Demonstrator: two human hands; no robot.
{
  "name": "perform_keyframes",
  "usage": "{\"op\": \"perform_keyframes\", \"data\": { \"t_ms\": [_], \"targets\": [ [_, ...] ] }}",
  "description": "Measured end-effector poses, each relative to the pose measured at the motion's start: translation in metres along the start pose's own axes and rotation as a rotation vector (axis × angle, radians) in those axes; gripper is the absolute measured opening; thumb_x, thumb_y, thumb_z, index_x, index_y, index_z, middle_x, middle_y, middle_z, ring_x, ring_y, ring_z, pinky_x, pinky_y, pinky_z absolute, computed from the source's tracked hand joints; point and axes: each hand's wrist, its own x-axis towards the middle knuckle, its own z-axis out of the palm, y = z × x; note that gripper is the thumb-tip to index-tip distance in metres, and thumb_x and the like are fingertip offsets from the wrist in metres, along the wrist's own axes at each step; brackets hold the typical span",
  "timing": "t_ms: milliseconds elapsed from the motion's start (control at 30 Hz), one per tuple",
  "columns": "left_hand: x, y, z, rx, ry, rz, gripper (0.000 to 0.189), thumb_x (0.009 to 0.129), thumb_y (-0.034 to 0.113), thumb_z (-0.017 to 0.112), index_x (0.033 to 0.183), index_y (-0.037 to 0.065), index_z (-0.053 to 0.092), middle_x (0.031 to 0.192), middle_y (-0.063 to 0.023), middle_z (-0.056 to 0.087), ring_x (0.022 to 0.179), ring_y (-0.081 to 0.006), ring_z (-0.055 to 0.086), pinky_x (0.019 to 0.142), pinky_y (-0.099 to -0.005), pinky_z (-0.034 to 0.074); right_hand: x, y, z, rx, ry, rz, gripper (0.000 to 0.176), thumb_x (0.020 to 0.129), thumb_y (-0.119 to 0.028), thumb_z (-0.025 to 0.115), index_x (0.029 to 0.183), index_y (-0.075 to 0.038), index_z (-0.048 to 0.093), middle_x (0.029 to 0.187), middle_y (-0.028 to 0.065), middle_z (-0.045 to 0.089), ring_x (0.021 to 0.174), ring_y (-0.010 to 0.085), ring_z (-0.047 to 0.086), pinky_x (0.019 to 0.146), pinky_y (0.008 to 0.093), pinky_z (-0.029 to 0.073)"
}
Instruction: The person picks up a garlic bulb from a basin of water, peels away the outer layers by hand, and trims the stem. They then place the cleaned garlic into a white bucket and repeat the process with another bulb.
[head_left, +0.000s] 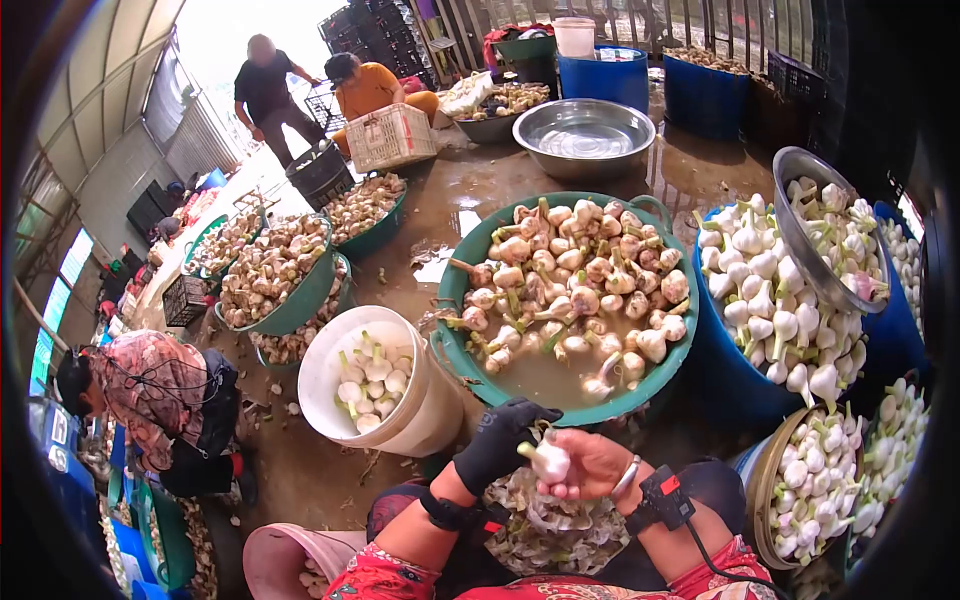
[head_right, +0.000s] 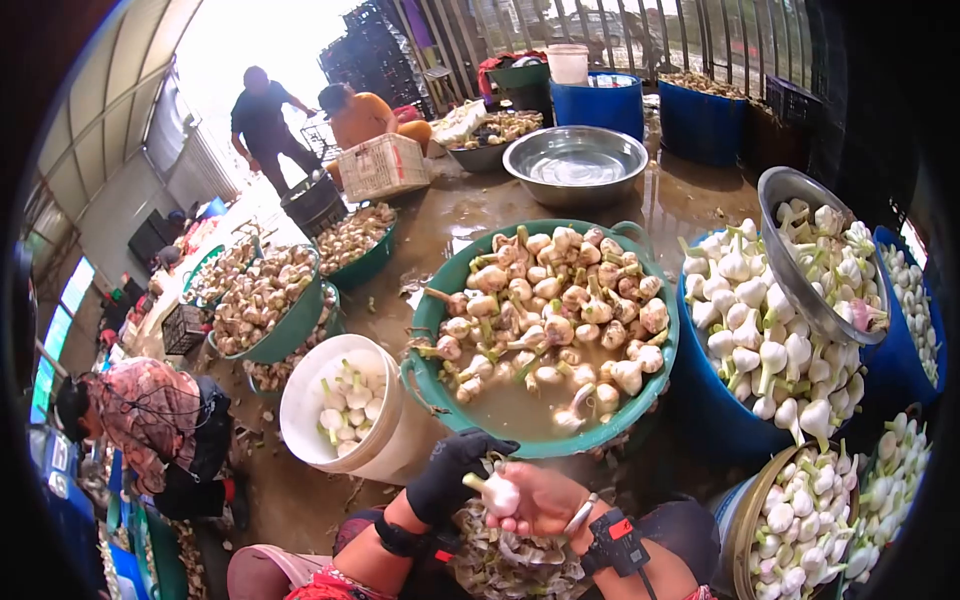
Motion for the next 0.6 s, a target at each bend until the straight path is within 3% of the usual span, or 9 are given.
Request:
{"op": "perform_keyframes", "data": {
  "t_ms": [67, 100, 133, 200, 267, 400, 600],
  "targets": [
    [-0.001, 0.002, -0.001, -0.113, -0.029, -0.079, 0.043, 0.066, 0.001, 0.066, 0.108, 0.010, 0.065, 0.087, -0.0075, 0.066, 0.082, -0.0239, 0.062, 0.075, -0.0340, 0.049, 0.002, 0.003, 0.003, -0.044, -0.043, -0.007, 0.046, 0.094, -0.043, 0.046, 0.118, -0.004, 0.054, 0.092, 0.0232, 0.066, 0.067, 0.0224, 0.065, 0.050, 0.0245, 0.050],
    [-0.002, 0.000, 0.001, -0.457, 0.020, -0.156, 0.038, 0.076, 0.004, 0.065, 0.114, 0.006, 0.063, 0.089, -0.0026, 0.066, 0.077, -0.0151, 0.059, 0.071, -0.0293, 0.049, 0.000, -0.001, 0.006, -0.042, -0.038, -0.071, 0.047, 0.094, -0.043, 0.047, 0.118, -0.004, 0.054, 0.093, 0.0236, 0.065, 0.068, 0.0227, 0.066, 0.051, 0.0246, 0.050],
    [-0.003, -0.002, -0.002, -0.452, 0.031, -0.153, 0.038, 0.076, 0.004, 0.065, 0.114, 0.006, 0.063, 0.089, -0.0026, 0.066, 0.077, -0.0151, 0.059, 0.071, -0.0293, 0.049, -0.002, -0.005, 0.007, -0.043, -0.034, -0.136, 0.047, 0.094, -0.044, 0.047, 0.119, -0.005, 0.053, 0.094, 0.0239, 0.065, 0.069, 0.0231, 0.066, 0.052, 0.0248, 0.051],
    [-0.001, -0.004, -0.008, -0.734, 0.166, -0.513, 0.033, 0.087, 0.007, 0.060, 0.120, 0.002, 0.059, 0.091, -0.0006, 0.064, 0.074, -0.0087, 0.057, 0.067, -0.0253, 0.048, -0.006, -0.014, 0.000, 0.050, 0.049, -0.252, 0.050, 0.092, -0.048, 0.050, 0.119, -0.006, 0.052, 0.095, 0.0224, 0.065, 0.069, 0.0215, 0.065, 0.052, 0.0239, 0.050],
    [-0.003, -0.010, -0.013, -0.712, 0.106, -0.491, 0.033, 0.092, 0.011, 0.056, 0.123, 0.001, 0.056, 0.090, -0.0011, 0.063, 0.072, -0.0069, 0.056, 0.066, -0.0227, 0.047, -0.010, -0.021, 0.005, 0.062, 0.222, -0.387, 0.051, 0.092, -0.048, 0.051, 0.120, -0.006, 0.051, 0.091, 0.0204, 0.066, 0.069, 0.0213, 0.065, 0.052, 0.0246, 0.049],
    [-0.002, 0.022, -0.007, -0.860, -0.016, -0.482, 0.039, 0.089, 0.010, 0.060, 0.127, 0.003, 0.054, 0.091, 0.0006, 0.063, 0.073, -0.0062, 0.057, 0.066, -0.0225, 0.047, -0.002, -0.019, -0.002, 0.012, 0.281, -0.469, 0.048, 0.093, -0.047, 0.050, 0.119, -0.007, 0.051, 0.089, 0.0189, 0.066, 0.067, 0.0223, 0.064, 0.052, 0.0272, 0.050],
    [0.000, 0.020, -0.013, -0.770, -0.051, -0.485, 0.038, 0.086, 0.011, 0.065, 0.123, 0.006, 0.059, 0.097, 0.0002, 0.065, 0.079, -0.0052, 0.057, 0.068, -0.0210, 0.046, -0.003, -0.022, 0.017, -0.150, 0.356, -0.424, 0.040, 0.093, -0.040, 0.051, 0.112, -0.005, 0.053, 0.087, 0.0144, 0.066, 0.070, 0.0230, 0.064, 0.057, 0.0293, 0.051]
  ]
}}
